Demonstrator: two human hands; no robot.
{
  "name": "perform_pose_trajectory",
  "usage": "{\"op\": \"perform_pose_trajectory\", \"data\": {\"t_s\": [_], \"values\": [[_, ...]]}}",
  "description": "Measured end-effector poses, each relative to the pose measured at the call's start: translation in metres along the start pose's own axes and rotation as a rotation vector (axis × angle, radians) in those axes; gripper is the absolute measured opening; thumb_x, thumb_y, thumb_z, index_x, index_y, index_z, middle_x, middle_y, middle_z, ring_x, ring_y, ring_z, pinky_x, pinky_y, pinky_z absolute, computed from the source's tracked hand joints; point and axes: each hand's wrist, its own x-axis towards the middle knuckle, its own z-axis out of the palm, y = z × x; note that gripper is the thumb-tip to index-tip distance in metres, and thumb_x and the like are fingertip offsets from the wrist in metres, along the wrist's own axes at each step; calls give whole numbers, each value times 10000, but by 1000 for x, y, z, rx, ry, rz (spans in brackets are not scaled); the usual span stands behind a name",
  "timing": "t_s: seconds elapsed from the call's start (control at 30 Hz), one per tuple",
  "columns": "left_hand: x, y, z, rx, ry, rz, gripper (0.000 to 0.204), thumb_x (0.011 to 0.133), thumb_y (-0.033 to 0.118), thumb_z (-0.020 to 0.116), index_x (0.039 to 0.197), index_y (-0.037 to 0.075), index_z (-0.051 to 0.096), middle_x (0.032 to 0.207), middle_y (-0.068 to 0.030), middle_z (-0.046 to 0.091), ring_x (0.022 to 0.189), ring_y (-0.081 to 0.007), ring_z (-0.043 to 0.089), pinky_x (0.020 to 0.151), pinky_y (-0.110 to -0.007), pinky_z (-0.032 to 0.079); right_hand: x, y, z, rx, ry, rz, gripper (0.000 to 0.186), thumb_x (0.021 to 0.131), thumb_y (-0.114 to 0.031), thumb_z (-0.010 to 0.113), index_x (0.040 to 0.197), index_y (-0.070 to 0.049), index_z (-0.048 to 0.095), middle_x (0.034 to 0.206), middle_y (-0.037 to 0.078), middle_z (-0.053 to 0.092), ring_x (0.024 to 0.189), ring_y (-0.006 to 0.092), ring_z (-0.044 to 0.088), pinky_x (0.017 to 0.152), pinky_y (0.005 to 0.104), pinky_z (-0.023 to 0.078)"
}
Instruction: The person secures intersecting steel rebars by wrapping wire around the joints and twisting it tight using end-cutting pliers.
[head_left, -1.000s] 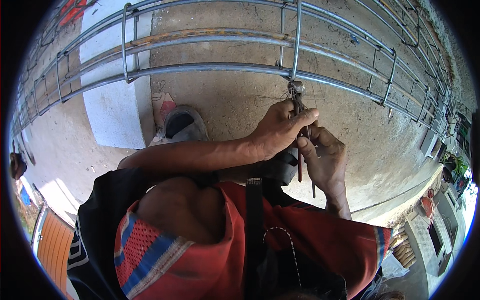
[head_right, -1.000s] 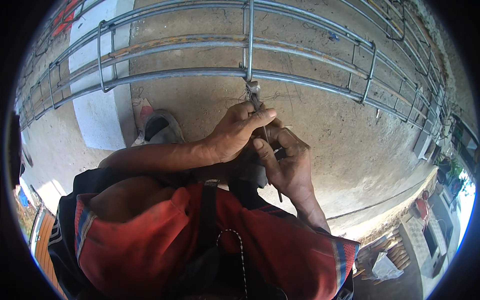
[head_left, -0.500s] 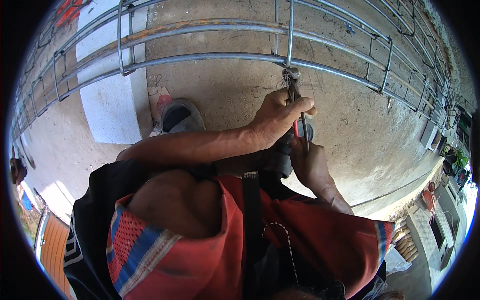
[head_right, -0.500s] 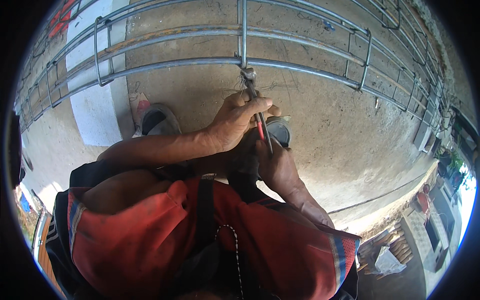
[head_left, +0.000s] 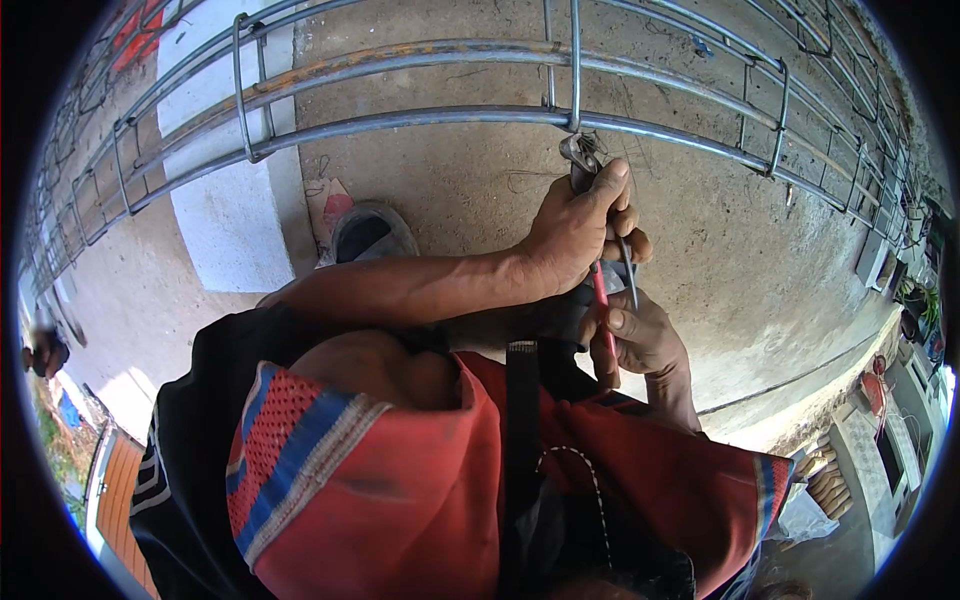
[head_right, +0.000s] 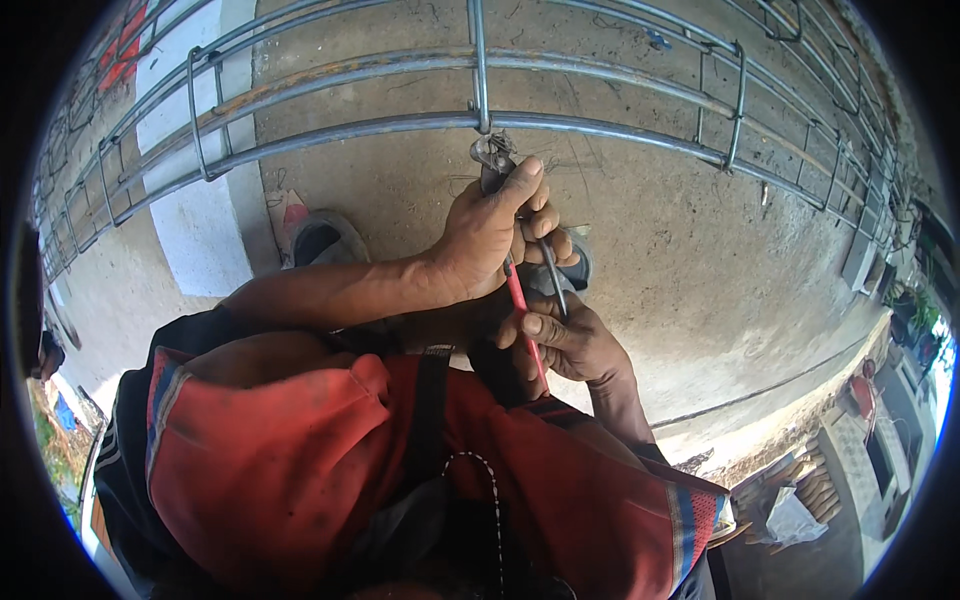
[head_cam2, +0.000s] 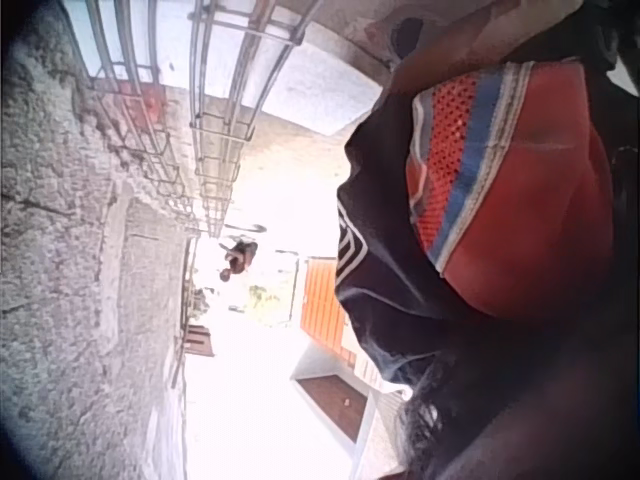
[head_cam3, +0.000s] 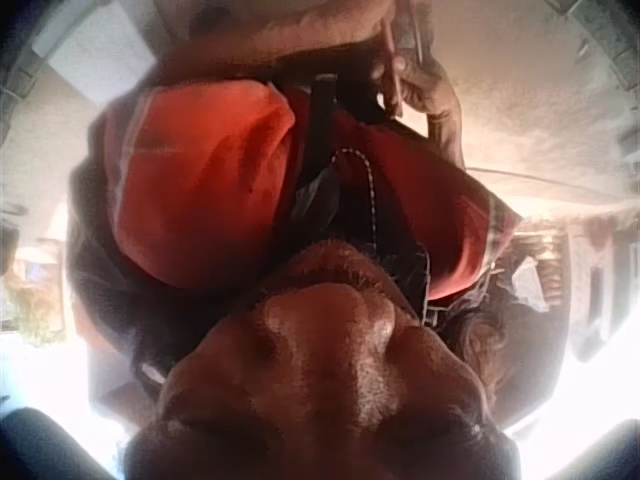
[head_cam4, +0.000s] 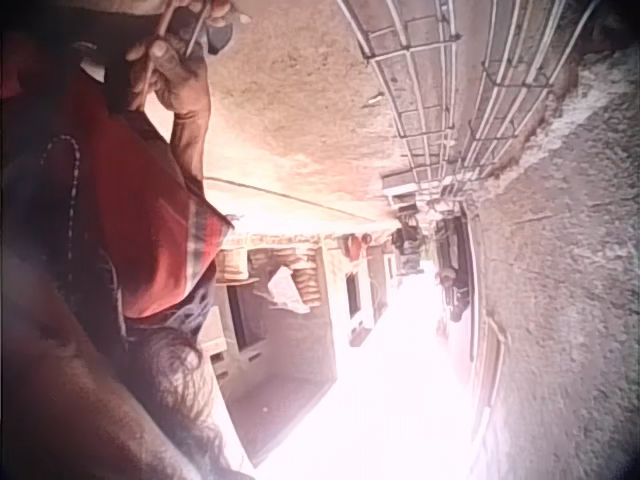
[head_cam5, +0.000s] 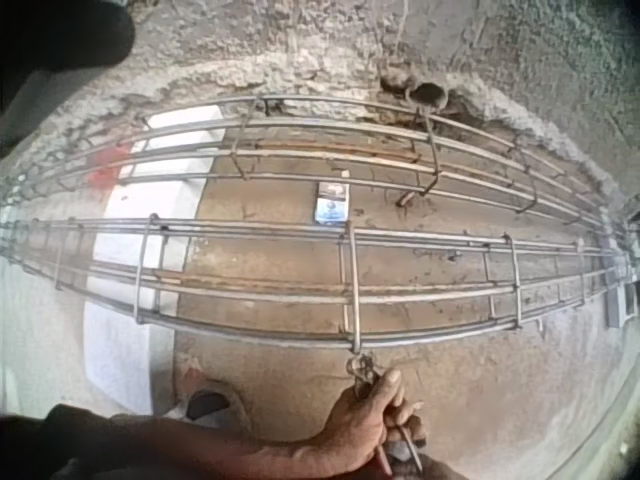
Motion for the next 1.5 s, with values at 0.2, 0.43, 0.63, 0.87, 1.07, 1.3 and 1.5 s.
{"op": "perform_pose_trajectory", "data": {"t_s": [0.2, 0.43, 0.63, 0.87, 1.07, 1.3, 1.5], "values": [[12, -11, 13, -87, -44, 70, 361, 920, 395, 488, 736, 89, 436, 640, -34, 473, 661, -246, 630, 621, -387, 527, -20, -21, 57, -1506, 858, -121, 578, 845, -255, 603, 1238, 108, 386, 903, 233, 586, 768, 330, 603, 659, 390, 485], [10, -12, 14, -206, 84, 50, 354, 918, 401, 489, 793, 72, 452, 625, -40, 484, 702, -264, 662, 567, -294, 534, 2, -11, 64, -1815, 1080, 17, 532, 896, -311, 487, 1228, 96, 405, 866, 230, 567, 789, 368, 593, 658, 441, 483], [-6, 0, 0, -73, -11, -60, 232, 849, 274, 613, 894, 86, 485, 835, -109, 592, 858, -292, 628, 825, -441, 490, -5, -36, 62, -1303, 700, 146, 463, 954, -343, 393, 909, 84, 569, 559, 157, 571, 543, 286, 618, 497, 383, 490], [-2, 13, 6, -427, -270, -338, 286, 842, 356, 609, 729, 125, 482, 626, -22, 461, 777, -220, 568, 795, -408, 431, -6, -16, 35, 417, 251, 175, 727, 921, -582, 249, 911, 55, 599, 511, 100, 527, 311, 141, 415, 301, 237, 344], [-3, 14, 19, -476, -143, -262, 390, 906, 422, 486, 646, 144, 404, 531, 6, 338, 549, -170, 463, 714, -418, 457, -13, -28, 42, 270, 244, 78, 718, 922, -572, 259, 1091, 72, 529, 598, 106, 564, 392, 171, 524, 367, 262, 441], [2, 5, 23, -428, -85, -196, 404, 924, 436, 443, 669, 126, 398, 550, -25, 350, 546, -214, 489, 767, -495, 483, -43, -64, 92, -1014, 625, 141, 593, 885, -344, 560, 1267, 70, 379, 855, 167, 617, 665, 202, 621, 573, 298, 480], [8, -3, 33, -497, -97, -159, 411, 903, 445, 489, 679, 117, 385, 544, -30, 355, 509, -201, 475, 692, -464, 512, -24, -10, 100, -1677, 1108, -23, 509, 885, -215, 508, 1269, 91, 371, 866, 226, 567, 733, 373, 579, 627, 426, 465]]}}
